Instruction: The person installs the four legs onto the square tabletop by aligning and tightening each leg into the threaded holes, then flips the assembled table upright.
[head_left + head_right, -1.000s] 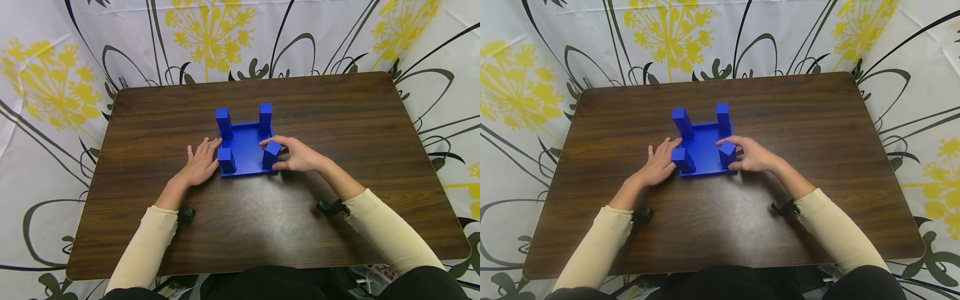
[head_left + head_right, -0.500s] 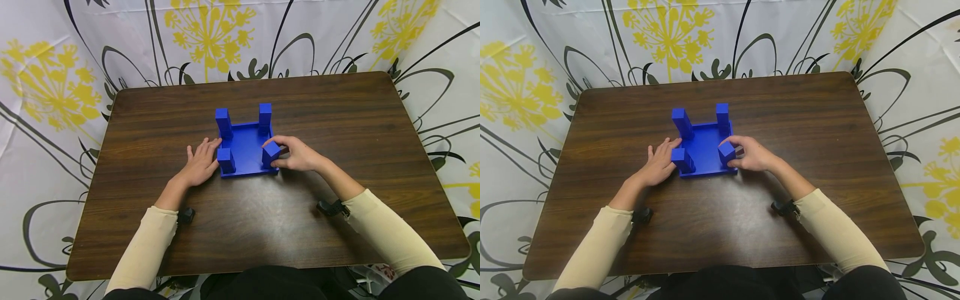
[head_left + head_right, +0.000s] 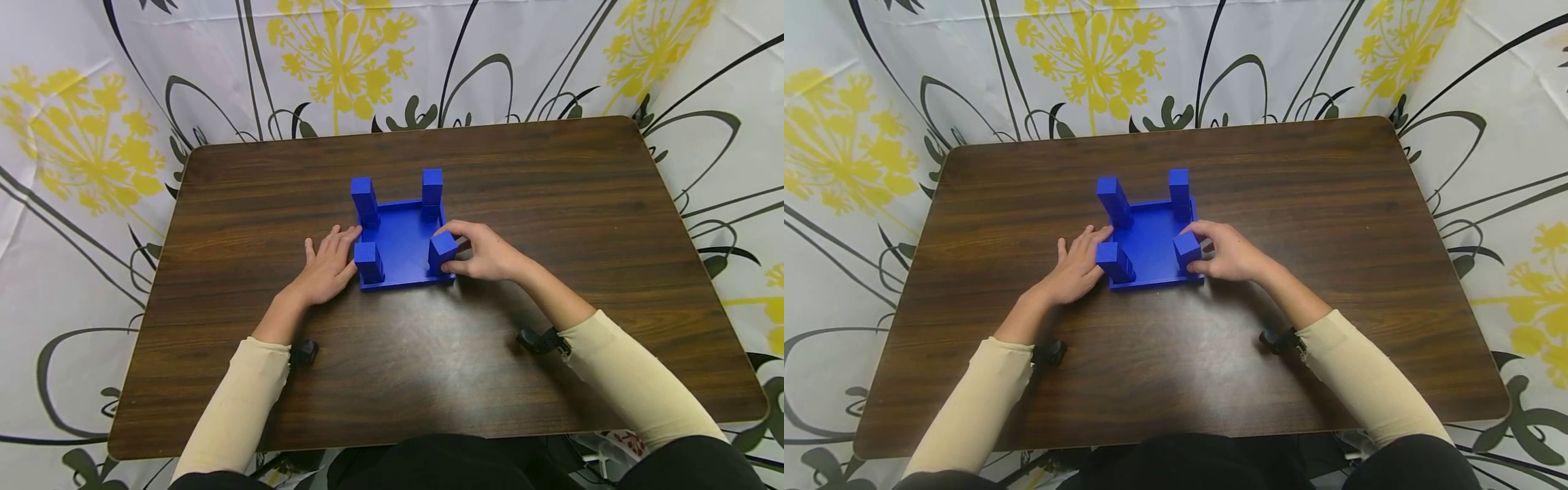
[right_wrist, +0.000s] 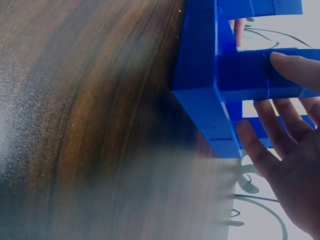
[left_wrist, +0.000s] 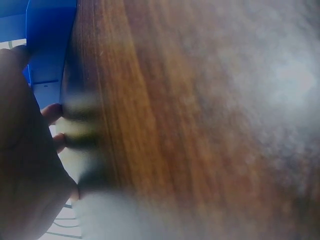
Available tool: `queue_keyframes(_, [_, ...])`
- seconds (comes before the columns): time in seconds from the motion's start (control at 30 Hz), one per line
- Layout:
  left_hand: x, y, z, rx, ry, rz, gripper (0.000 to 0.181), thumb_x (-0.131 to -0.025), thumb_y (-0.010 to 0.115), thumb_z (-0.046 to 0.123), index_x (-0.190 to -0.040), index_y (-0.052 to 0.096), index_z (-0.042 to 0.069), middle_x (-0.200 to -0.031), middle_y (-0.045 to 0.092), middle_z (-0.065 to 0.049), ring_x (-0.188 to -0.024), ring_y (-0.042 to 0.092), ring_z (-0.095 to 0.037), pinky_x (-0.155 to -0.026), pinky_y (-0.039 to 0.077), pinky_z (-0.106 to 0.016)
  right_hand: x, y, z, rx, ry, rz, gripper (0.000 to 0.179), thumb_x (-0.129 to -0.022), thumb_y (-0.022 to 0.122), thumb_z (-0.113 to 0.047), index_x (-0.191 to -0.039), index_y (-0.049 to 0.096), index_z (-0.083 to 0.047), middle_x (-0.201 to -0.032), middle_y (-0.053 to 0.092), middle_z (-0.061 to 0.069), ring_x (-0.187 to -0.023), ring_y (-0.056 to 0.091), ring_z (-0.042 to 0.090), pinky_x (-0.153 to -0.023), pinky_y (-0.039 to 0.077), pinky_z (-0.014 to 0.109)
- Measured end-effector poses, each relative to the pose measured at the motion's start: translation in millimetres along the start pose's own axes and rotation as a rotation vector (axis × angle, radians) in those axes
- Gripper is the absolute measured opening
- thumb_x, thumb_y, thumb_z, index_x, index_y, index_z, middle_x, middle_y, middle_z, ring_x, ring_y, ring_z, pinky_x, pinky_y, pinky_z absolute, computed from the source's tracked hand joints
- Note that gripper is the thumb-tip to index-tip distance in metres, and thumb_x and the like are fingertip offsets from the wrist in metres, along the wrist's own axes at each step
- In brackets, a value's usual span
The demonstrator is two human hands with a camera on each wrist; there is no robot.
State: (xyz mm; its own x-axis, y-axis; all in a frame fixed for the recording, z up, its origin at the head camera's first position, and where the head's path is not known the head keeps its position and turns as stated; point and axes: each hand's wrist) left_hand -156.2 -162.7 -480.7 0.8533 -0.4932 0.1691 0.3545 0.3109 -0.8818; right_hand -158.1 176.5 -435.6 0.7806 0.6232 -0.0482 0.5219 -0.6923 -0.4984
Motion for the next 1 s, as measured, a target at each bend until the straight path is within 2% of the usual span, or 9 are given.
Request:
queue_keyframes(0.3, [0.1, 0.7, -0.9, -0.002, -0.001, 0.005, 0.062, -0.105, 0.035, 0.039, -0.158, 0.007, 0.025, -0.162, 0.014, -0.01, -0.149, -0.001, -0.031, -0.104, -0.01, -0.071, 1.4, 2.8, 0.3, -0.001, -0.009, 0.027, 0.047, -0.077, 0.081, 0.0, -0.119, 0.059, -0.003, -0.114, 0.062, 0.012, -0.102, 0.059, 0.027, -0.085, 0.053, 0.045])
queue_keyframes(0.53, [-0.1, -0.2, -0.9, 0.003, 0.005, 0.01, 0.062, -0.105, 0.036, 0.037, -0.158, 0.008, 0.024, -0.162, 0.014, -0.01, -0.149, -0.002, -0.03, -0.104, -0.011, -0.071, 1.1, 3.7, 1.9, -0.002, 0.006, 0.052, 0.046, -0.076, 0.082, -0.002, -0.116, 0.06, -0.004, -0.11, 0.063, 0.011, -0.102, 0.061, 0.028, -0.084, 0.053, 0.047])
queue_keyframes(0.8, [-0.3, -0.7, -1.1, -0.001, 0.006, 0.006, 0.062, -0.105, 0.037, 0.037, -0.158, 0.008, 0.025, -0.162, 0.014, -0.009, -0.149, -0.002, -0.03, -0.104, -0.011, -0.071, 1.7, 4.1, 0.7, 0.012, 0.01, 0.052, 0.049, -0.076, 0.081, 0.0, -0.119, 0.058, -0.002, -0.117, 0.061, 0.013, -0.102, 0.06, 0.031, -0.083, 0.054, 0.047])
queue_keyframes(1.0, [0.1, -0.5, -1.0, 0.0, 0.003, 0.01, 0.062, -0.105, 0.036, 0.037, -0.158, 0.008, 0.025, -0.162, 0.014, -0.009, -0.149, -0.002, -0.029, -0.104, -0.01, -0.071, 1.3, 4.9, -0.5, 0.024, 0.023, 0.065, 0.048, -0.076, 0.081, -0.002, -0.118, 0.058, -0.003, -0.115, 0.062, 0.012, -0.1, 0.062, 0.033, -0.083, 0.054, 0.047])
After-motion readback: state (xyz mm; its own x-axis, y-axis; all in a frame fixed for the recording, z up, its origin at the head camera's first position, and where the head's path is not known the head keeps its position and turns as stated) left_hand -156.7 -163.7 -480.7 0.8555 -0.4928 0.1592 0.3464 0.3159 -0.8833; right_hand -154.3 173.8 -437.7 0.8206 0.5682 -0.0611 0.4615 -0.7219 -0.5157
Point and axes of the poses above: each hand's wrist, its own x-axis away from the middle knuckle, its own y-axis out of the palm, z = x × y
